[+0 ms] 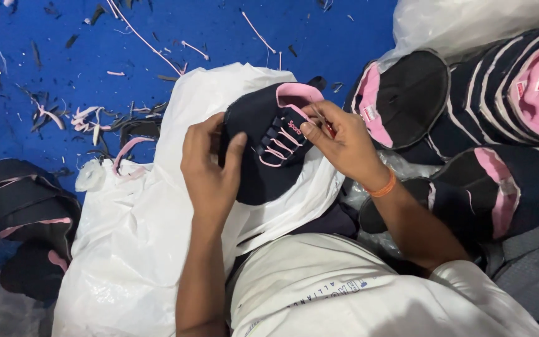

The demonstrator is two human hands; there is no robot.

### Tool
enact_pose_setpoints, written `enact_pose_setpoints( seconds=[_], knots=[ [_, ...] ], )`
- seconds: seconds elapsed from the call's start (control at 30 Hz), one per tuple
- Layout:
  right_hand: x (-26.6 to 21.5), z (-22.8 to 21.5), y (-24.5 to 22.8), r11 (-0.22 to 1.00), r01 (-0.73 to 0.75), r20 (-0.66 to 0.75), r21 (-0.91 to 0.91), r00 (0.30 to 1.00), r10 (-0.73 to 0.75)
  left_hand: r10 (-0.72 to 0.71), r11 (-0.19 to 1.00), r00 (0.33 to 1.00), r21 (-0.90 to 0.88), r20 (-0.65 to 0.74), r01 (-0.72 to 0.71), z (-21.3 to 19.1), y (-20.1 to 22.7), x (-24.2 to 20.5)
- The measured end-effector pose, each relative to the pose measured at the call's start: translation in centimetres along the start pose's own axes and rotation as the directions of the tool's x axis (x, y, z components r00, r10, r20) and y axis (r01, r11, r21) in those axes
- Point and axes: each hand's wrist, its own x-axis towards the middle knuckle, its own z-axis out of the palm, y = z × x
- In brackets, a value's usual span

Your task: The person trims excess pink fabric and threads from the inside of a black cap using scissors. They repeatedly pick up caps, cut the loose material, and place the finished items into a pile.

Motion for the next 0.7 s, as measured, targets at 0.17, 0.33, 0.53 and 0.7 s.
enact_pose_setpoints(
  seconds=[0.17, 0.33, 0.53, 0.7],
  knots=[
    [0.0, -0.1, -0.9, 0.997, -0.036, 0.015, 0.068, 0.999, 0.035, -0.065, 0.994, 0.997, -0.085, -0.030, 0.062, 1.0, -2.6, -0.3],
    [-0.2, -0.1, -1.3, 1.000, 0.021, 0.017, -0.006, 1.000, -0.021, -0.215, 0.973, 0.974, -0.104, -0.069, 0.207, 1.2, -3.6, -0.9],
    [-0.3, -0.2, -1.2, 0.999, 0.045, -0.004, -0.030, 0.999, -0.045, -0.181, 0.966, 0.979, -0.201, -0.092, 0.160, 1.1, -4.4, -1.4],
    [-0.3, -0.3, -1.7, 0.997, 0.074, 0.009, -0.001, 0.997, -0.074, -0.233, 0.914, 0.972, -0.348, -0.030, 0.208, 0.5, -5.0, -1.5]
  ],
)
